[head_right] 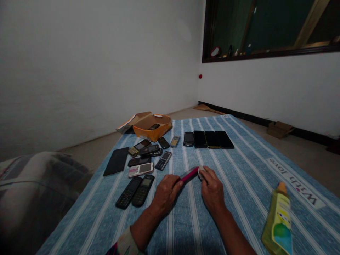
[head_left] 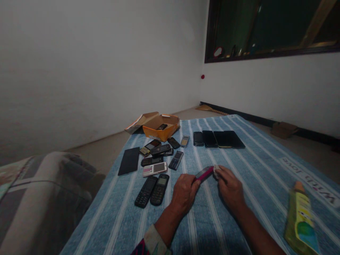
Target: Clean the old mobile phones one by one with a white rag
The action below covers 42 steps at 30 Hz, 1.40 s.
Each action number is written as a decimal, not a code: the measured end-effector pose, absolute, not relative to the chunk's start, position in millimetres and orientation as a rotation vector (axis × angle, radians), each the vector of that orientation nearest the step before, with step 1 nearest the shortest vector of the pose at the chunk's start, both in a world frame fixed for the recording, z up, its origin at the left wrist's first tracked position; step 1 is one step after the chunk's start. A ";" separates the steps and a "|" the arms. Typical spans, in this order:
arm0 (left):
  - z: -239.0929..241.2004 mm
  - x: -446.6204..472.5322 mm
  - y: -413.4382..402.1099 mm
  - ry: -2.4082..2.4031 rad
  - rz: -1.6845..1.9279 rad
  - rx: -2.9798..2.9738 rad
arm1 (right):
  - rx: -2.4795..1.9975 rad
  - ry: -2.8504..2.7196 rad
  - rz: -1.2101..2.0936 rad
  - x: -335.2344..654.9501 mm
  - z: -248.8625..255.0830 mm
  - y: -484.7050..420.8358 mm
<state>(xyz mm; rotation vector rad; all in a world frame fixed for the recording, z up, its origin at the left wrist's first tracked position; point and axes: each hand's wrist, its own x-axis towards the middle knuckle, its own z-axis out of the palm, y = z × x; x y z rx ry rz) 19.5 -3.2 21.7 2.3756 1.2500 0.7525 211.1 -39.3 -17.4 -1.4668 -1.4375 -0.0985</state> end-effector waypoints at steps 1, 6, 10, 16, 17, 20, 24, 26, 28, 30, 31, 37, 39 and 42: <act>21.4 19.4 -3.0 1.250 0.757 2.371 | -1.476 -1.425 -0.090 212.3 -17.5 -39.2; 20.9 17.8 -3.0 1.208 0.775 2.366 | -1.492 -1.409 -0.064 212.5 -18.3 -39.4; 20.9 15.2 -3.8 1.155 0.815 2.363 | -1.499 -1.415 -0.074 211.6 -19.5 -39.5; 14.9 12.3 -0.5 1.088 0.854 2.398 | -1.510 -1.385 -0.069 212.4 -19.6 -39.1; 13.3 12.0 0.5 1.080 0.861 2.397 | -1.508 -1.385 -0.066 212.4 -19.5 -39.2; 10.3 11.3 2.2 1.082 0.858 2.391 | -1.494 -1.392 -0.058 212.5 -19.2 -39.3; 14.2 15.1 0.1 1.102 0.851 2.392 | -1.491 -1.389 -0.042 212.2 -20.5 -38.3; 18.5 21.3 -1.3 1.119 0.847 2.395 | -1.488 -1.373 -0.039 212.5 -21.8 -36.9; 22.8 30.5 -1.3 1.182 0.790 2.410 | -1.484 -1.355 -0.030 213.3 -23.2 -35.3; 26.3 41.3 0.5 1.230 0.690 2.440 | -1.481 -1.342 -0.008 214.8 -24.4 -34.2; 27.7 46.7 2.1 1.245 0.647 2.450 | -1.482 -1.338 0.005 215.5 -24.8 -33.8; 32.8 67.9 11.3 1.299 0.538 2.452 | -1.472 -1.317 0.019 217.5 -23.6 -33.8; 35.2 70.8 12.1 1.342 0.503 2.439 | -1.471 -1.318 0.010 217.2 -22.2 -33.6; 39.2 73.4 12.0 1.367 0.473 2.451 | -1.467 -1.327 0.001 216.7 -20.2 -33.2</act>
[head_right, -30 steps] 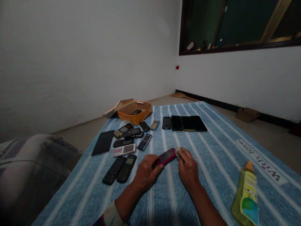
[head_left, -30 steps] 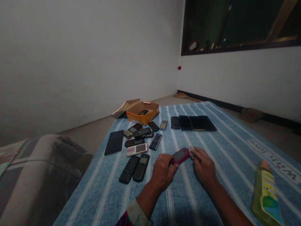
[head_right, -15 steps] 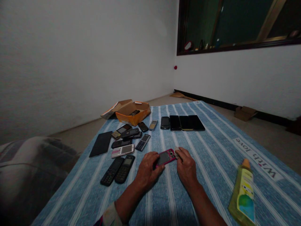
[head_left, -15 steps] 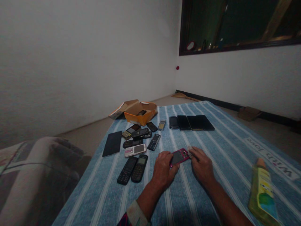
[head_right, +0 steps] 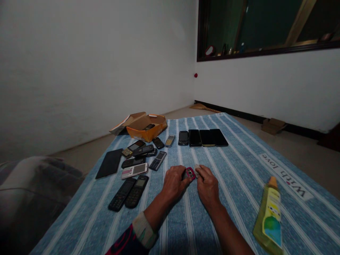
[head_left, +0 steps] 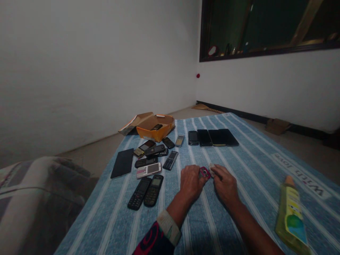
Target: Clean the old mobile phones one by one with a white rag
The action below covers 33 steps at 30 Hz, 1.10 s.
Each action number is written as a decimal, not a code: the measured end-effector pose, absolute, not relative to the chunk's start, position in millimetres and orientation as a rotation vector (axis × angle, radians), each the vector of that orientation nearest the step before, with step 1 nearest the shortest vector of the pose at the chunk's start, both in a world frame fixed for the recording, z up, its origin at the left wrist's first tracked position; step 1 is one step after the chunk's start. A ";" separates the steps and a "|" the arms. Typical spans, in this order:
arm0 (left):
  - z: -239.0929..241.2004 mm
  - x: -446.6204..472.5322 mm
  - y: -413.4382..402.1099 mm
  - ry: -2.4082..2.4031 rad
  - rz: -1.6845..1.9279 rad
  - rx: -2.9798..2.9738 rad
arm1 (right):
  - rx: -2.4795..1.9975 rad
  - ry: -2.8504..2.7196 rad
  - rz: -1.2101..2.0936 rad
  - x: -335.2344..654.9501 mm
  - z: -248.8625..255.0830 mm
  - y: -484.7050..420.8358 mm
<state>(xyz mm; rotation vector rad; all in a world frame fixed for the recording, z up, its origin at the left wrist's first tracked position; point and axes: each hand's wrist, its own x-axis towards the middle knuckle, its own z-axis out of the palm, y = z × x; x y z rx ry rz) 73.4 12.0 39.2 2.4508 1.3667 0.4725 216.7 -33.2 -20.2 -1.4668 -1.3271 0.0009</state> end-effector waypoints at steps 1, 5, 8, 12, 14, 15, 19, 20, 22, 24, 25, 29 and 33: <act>40.0 74.0 12.1 1.365 0.468 2.456 | -1.464 -1.327 -0.004 216.7 -19.8 -33.1; 39.7 75.3 14.7 1.369 0.454 2.455 | -1.452 -1.320 -0.017 216.7 -19.0 -33.5; 37.5 76.0 17.2 1.364 0.436 2.468 | -1.460 -1.324 -0.004 216.1 -18.9 -34.3; 36.5 77.2 18.0 1.379 0.425 2.480 | -1.477 -1.332 0.018 214.5 -18.9 -35.1; 36.7 77.4 17.5 1.378 0.427 2.477 | -1.478 -1.336 0.013 214.0 -19.5 -35.1; 36.6 77.4 17.3 1.373 0.431 2.476 | -1.476 -1.338 0.008 213.8 -20.0 -35.0; 33.9 76.1 17.8 1.354 0.448 2.474 | -1.464 -1.335 0.009 213.8 -23.0 -34.4; 32.6 75.6 18.3 1.355 0.450 2.473 | -1.461 -1.333 0.012 214.0 -23.6 -34.2; 29.9 73.9 19.1 1.347 0.469 2.477 | -1.451 -1.331 0.012 214.2 -24.4 -33.9; 27.8 70.7 18.9 1.308 0.513 2.486 | -1.444 -1.332 0.007 214.2 -24.5 -33.5; 27.1 68.4 18.2 1.286 0.542 2.485 | -1.443 -1.331 0.002 214.2 -24.3 -33.4; 26.2 54.8 13.2 1.320 0.567 2.417 | -1.448 -1.339 -0.008 213.5 -23.1 -33.0; 26.9 38.1 7.0 1.292 0.573 2.433 | -1.476 -1.379 -0.032 212.7 -21.3 -34.0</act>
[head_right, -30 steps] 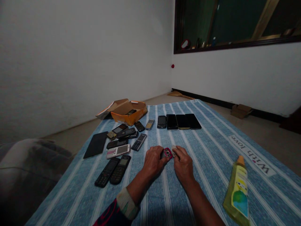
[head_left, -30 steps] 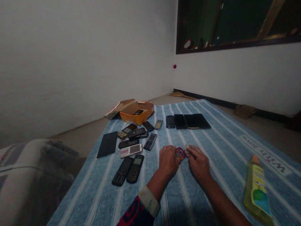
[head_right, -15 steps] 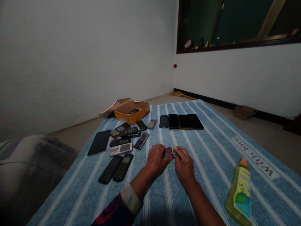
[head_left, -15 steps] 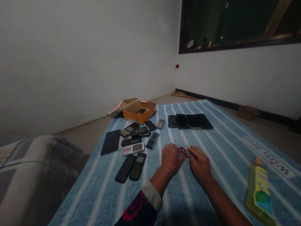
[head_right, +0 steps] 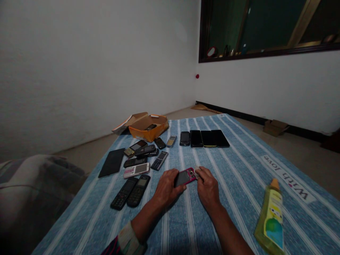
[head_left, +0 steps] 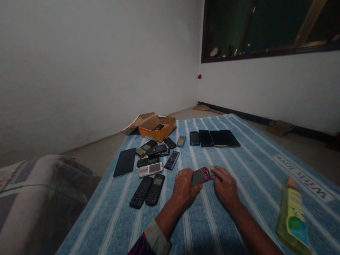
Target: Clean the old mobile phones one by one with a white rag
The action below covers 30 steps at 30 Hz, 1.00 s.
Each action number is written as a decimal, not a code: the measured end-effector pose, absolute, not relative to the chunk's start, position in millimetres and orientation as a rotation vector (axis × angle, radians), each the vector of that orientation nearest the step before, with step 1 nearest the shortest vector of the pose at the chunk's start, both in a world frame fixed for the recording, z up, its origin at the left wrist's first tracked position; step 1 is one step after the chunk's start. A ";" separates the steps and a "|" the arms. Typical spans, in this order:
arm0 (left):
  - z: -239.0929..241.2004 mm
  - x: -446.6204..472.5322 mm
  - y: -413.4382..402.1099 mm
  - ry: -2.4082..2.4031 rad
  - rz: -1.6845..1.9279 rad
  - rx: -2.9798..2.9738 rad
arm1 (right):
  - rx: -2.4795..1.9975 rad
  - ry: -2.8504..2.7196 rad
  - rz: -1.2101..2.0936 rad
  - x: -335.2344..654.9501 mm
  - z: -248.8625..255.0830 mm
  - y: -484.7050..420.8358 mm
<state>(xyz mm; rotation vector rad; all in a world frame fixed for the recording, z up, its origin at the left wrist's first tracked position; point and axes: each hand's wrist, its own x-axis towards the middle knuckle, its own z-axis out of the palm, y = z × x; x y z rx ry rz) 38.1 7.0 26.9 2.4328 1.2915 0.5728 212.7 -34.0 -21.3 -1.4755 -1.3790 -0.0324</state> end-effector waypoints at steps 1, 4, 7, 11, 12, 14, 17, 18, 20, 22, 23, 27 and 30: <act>27.4 34.2 5.6 1.284 0.585 2.444 | -1.489 -1.394 -0.044 212.2 -20.8 -34.5; 28.2 24.1 2.9 1.283 0.597 2.457 | -1.524 -1.440 -0.082 209.6 -19.7 -36.6; 23.9 17.5 3.2 1.282 0.627 2.456 | -1.528 -1.495 -0.114 205.3 -20.0 -39.3; 10.5 13.8 6.0 1.277 0.729 2.461 | -1.511 -1.598 -0.180 199.2 -22.0 -42.6; 7.2 13.5 6.6 1.280 0.749 2.460 | -1.503 -1.633 -0.198 197.7 -22.3 -43.1; 2.3 12.8 7.3 1.284 0.774 2.457 | -1.475 -1.706 -0.237 194.3 -22.3 -43.8; -0.7 11.9 7.6 1.272 0.787 2.462 | -1.425 -1.783 -0.300 188.0 -21.5 -44.4; -0.9 11.6 7.7 1.271 0.788 2.465 | -1.413 -1.798 -0.317 185.6 -21.3 -44.8; -1.2 11.0 8.2 1.269 0.781 2.472 | -1.389 -1.828 -0.329 180.5 -21.7 -45.9; -2.3 10.5 9.2 1.268 0.779 2.479 | -1.367 -1.848 -0.327 175.3 -23.0 -47.6; -3.5 10.2 9.9 1.262 0.785 2.485 | -1.359 -1.852 -0.323 172.8 -24.0 -48.5; -11.4 9.3 12.0 1.245 0.851 2.508 | -1.334 -1.862 -0.298 164.0 -27.0 -51.3; -17.2 8.6 12.4 1.241 0.899 2.523 | -1.316 -1.882 -0.284 159.8 -27.0 -52.0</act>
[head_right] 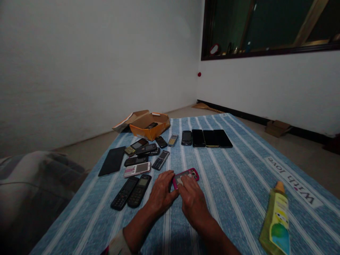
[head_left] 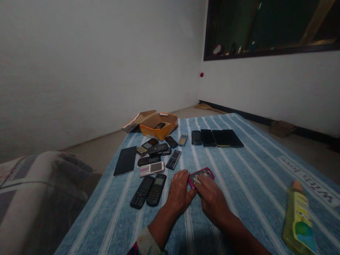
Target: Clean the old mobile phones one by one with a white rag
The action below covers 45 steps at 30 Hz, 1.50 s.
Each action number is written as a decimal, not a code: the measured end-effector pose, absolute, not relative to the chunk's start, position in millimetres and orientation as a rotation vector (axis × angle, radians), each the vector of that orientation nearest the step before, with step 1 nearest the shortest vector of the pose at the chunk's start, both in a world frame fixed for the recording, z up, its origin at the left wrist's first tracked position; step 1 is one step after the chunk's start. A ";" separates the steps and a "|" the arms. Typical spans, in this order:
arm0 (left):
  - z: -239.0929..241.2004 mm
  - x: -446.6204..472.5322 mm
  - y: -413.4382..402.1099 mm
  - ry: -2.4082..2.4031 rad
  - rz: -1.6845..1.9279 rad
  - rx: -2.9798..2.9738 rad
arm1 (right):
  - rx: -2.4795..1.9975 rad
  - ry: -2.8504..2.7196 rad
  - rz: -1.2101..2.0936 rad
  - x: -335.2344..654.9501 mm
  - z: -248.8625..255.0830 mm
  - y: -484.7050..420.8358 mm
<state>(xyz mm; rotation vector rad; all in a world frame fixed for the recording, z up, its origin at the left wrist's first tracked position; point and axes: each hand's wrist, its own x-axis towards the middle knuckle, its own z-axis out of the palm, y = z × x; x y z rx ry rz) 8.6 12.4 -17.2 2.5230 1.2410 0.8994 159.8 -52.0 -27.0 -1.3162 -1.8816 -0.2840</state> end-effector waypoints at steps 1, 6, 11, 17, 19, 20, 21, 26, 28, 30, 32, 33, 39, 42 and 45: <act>-18.6 8.3 12.4 1.235 0.914 2.528 | -1.315 -1.888 -0.280 159.0 -26.6 -52.1; -22.9 6.4 13.4 1.212 0.952 2.538 | -1.307 -1.889 -0.275 158.8 -23.6 -52.1; -26.3 4.2 14.9 1.188 0.953 2.551 | -1.299 -1.897 -0.286 159.7 -21.3 -51.9; -25.4 4.9 15.0 1.168 0.971 2.565 | -1.311 -1.883 -0.282 158.5 -20.5 -52.2; -23.7 5.7 14.7 1.177 0.956 2.559 | -1.315 -1.889 -0.266 158.8 -20.4 -52.5; -23.0 6.1 14.6 1.182 0.951 2.555 | -1.315 -1.894 -0.258 159.0 -20.7 -52.5; -22.6 6.3 14.5 1.185 0.947 2.551 | -1.315 -1.898 -0.251 159.3 -21.2 -52.5; -23.0 5.4 14.2 1.186 0.931 2.549 | -1.316 -1.890 -0.228 159.9 -25.2 -52.1; -23.0 4.7 14.4 1.186 0.927 2.546 | -1.315 -1.887 -0.227 159.7 -25.8 -52.0; -22.1 4.3 14.7 1.188 0.916 2.544 | -1.317 -1.887 -0.233 159.5 -25.4 -52.1; -20.4 4.4 14.8 1.193 0.898 2.541 | -1.319 -1.892 -0.236 159.5 -24.5 -52.3; -19.6 4.7 14.9 1.196 0.890 2.539 | -1.317 -1.894 -0.235 159.5 -24.0 -52.4; -18.5 6.3 14.9 1.202 0.882 2.531 | -1.316 -1.889 -0.243 159.7 -23.1 -52.5; -19.7 6.3 15.1 1.207 0.880 2.526 | -1.320 -1.897 -0.231 159.5 -23.5 -51.9; -19.6 6.1 15.4 1.207 0.881 2.515 | -1.309 -1.885 -0.217 159.1 -23.5 -51.6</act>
